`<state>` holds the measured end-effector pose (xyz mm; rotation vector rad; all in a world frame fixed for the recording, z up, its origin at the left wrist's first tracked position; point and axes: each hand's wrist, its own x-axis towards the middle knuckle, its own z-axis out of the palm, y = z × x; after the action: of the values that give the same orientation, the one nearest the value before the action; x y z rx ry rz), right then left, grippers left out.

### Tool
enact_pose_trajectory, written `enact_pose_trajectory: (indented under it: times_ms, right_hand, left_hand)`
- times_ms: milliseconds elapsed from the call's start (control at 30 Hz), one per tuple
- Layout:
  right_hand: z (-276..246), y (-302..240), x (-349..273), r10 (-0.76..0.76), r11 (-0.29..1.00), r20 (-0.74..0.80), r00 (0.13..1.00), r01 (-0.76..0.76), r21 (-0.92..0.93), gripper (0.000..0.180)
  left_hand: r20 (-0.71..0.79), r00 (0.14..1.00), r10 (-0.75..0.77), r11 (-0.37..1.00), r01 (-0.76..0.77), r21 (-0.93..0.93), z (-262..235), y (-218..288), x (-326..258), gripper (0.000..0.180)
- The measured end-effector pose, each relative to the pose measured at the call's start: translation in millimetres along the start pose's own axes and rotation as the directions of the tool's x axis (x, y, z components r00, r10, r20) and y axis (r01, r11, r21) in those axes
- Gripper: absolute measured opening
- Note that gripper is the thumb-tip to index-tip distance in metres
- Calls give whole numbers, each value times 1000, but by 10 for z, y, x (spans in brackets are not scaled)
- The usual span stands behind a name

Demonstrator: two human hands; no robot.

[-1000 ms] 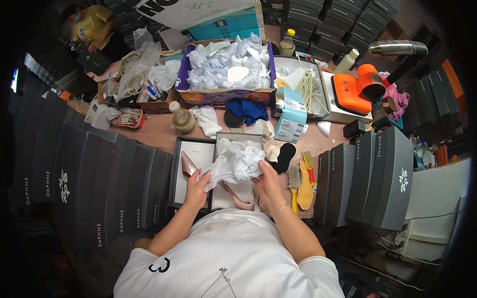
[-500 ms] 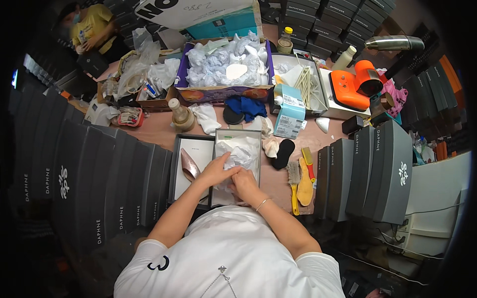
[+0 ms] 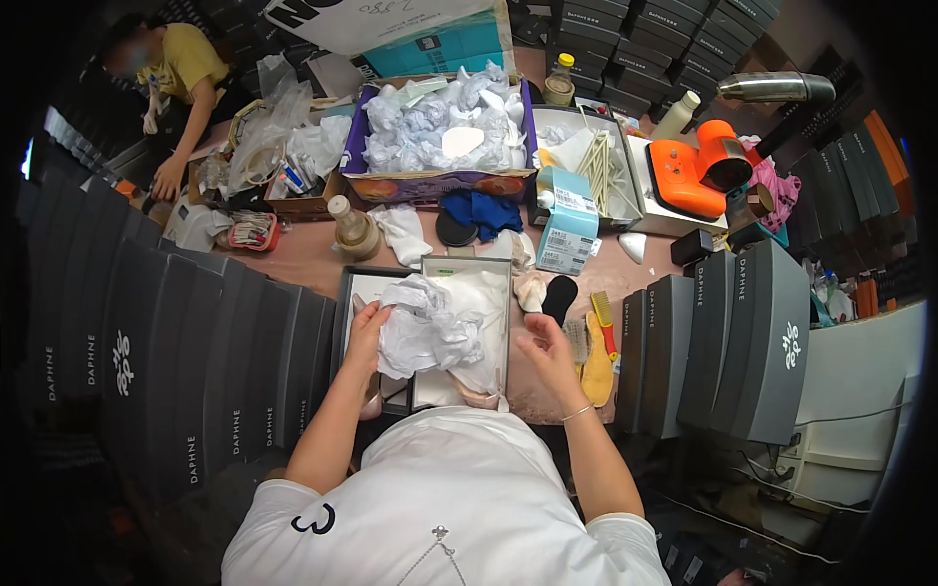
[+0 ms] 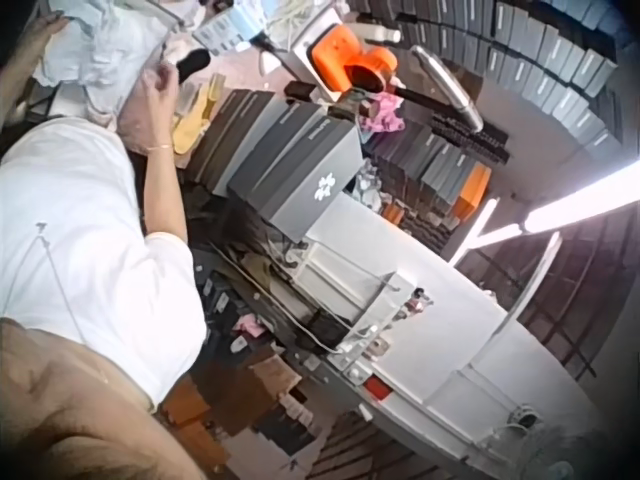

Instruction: Package high-heeled shoes into boxes using protective wrapping and inserts.

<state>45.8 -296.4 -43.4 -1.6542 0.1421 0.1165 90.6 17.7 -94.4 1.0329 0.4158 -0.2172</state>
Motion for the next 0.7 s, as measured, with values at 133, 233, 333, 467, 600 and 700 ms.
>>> enact_pose_trajectory:
  times_ms: [133, 233, 333, 467, 600, 700]
  right_hand:
    - [531, -57, -5, -92, 857, 348, 933, 251, -449, 41]
    - [866, 333, 219, -29, 619, 329, 944, 276, -736, 41]
    - [675, 409, 341, 277, 875, 376, 884, -70, -480, 39]
    - [682, -141, 220, -16, 951, 376, 926, 131, -281, 35]
    - [1073, -224, 228, -318, 589, 409, 855, 516, -622, 36]
    - [915, 143, 320, -120, 839, 357, 926, 287, -462, 35]
  left_hand:
    - [-7, 997, -83, 987, 81, -141, 87, 20, -94, 17]
    - [-16, 995, -97, 978, 93, -185, 164, 78, -212, 17]
    - [-47, 998, -29, 984, 20, -174, 14, 224, -192, 17]
    - [-25, 1000, -6, 991, 3, -133, -148, 150, -176, 18]
    - [36, 996, -78, 988, 82, -134, 199, 123, -345, 17]
    - [21, 999, -48, 975, 52, -215, 152, 172, -298, 18]
